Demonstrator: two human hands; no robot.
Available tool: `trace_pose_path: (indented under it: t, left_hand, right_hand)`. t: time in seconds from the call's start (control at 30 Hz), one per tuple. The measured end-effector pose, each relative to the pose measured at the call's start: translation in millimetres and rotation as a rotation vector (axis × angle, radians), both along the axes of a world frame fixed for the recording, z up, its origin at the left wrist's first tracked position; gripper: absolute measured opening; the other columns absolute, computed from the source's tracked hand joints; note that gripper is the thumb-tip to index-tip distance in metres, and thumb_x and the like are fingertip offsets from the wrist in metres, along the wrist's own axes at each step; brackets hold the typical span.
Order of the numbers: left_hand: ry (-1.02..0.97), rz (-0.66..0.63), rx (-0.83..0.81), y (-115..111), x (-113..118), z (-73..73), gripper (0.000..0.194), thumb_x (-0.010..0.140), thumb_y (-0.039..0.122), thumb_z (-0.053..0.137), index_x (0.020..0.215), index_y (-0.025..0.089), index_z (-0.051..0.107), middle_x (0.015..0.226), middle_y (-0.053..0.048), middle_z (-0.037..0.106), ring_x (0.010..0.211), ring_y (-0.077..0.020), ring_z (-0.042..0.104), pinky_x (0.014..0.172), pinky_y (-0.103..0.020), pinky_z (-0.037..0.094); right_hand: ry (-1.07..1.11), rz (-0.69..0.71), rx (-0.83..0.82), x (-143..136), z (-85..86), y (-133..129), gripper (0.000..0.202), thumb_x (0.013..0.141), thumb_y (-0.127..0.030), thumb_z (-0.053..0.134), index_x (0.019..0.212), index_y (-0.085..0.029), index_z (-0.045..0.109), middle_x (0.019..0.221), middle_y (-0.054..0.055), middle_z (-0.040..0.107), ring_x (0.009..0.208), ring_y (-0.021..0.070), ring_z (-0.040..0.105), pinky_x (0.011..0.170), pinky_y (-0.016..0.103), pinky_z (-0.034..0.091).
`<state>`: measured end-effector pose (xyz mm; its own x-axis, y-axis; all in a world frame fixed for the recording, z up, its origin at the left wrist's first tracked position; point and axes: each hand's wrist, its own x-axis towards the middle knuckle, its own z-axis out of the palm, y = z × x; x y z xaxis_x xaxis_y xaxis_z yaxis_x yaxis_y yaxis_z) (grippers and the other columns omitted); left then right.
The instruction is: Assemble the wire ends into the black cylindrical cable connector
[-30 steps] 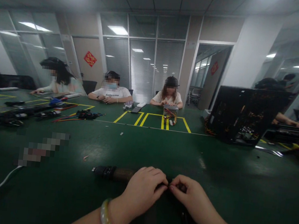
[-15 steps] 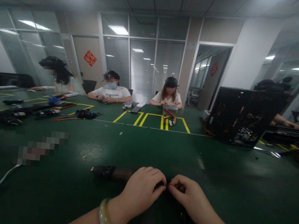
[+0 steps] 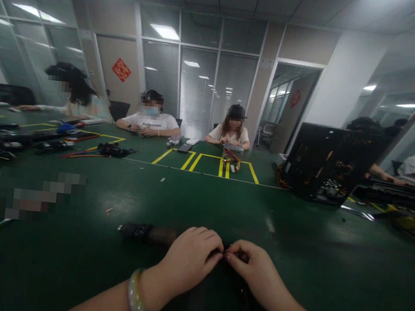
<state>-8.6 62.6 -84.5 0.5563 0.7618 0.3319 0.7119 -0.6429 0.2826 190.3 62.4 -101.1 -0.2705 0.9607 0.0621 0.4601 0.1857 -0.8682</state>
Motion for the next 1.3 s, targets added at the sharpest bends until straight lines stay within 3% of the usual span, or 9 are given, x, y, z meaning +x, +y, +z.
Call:
trace_pose_path:
  t: [0.7,0.8,0.93,1.13,1.3]
  left_hand:
    - [-0.016,-0.006,-0.010,0.7,0.0,0.2,0.007,0.088,0.021,0.061,0.094,0.022,0.060,0.098,0.000,0.064,0.094,-0.0200,0.058,0.083,-0.035,0.043]
    - [-0.050,-0.029,0.012,1.9,0.0,-3.7,0.009,0.088,0.019,0.061,0.096,0.023,0.062,0.104,0.001,0.066,0.098,-0.0187,0.059,0.092,-0.037,0.042]
    - [-0.122,-0.075,0.099,2.4,0.5,-7.4,0.017,0.088,0.015,0.060,0.100,0.027,0.064,0.111,0.005,0.066,0.109,-0.0172,0.057,0.112,-0.045,0.024]
    - [-0.122,0.005,0.063,1.2,-0.3,-3.1,0.015,0.081,0.020,0.069,0.093,0.023,0.061,0.110,0.001,0.066,0.109,-0.0199,0.057,0.111,-0.045,0.028]
    - [-0.135,-0.029,0.061,-0.1,1.3,-5.1,0.013,0.084,0.014,0.063,0.091,0.025,0.062,0.112,0.004,0.066,0.110,-0.0159,0.057,0.113,-0.041,0.025]
  right_hand:
    - [-0.025,0.007,0.020,0.8,2.3,-0.5,0.009,0.085,-0.026,0.063,0.082,-0.021,0.070,0.075,-0.002,0.066,0.070,0.0150,0.059,0.062,0.021,0.041]
    - [-0.012,0.013,0.022,0.5,0.5,-0.4,0.009,0.085,-0.026,0.063,0.082,-0.021,0.070,0.075,-0.002,0.065,0.070,0.0148,0.059,0.061,0.021,0.041]
    - [0.020,0.001,-0.011,0.4,-4.8,0.1,0.011,0.085,-0.028,0.062,0.081,-0.020,0.068,0.072,-0.002,0.063,0.067,0.0142,0.057,0.058,0.021,0.040]
    - [0.022,0.014,-0.026,1.1,-3.9,0.2,0.010,0.085,-0.027,0.062,0.080,-0.020,0.067,0.073,-0.002,0.064,0.069,0.0152,0.059,0.060,0.021,0.040]
    - [-0.016,0.011,-0.012,0.7,-0.4,-0.2,0.010,0.085,-0.026,0.061,0.080,-0.020,0.068,0.072,-0.003,0.063,0.067,0.0146,0.057,0.058,0.021,0.040]
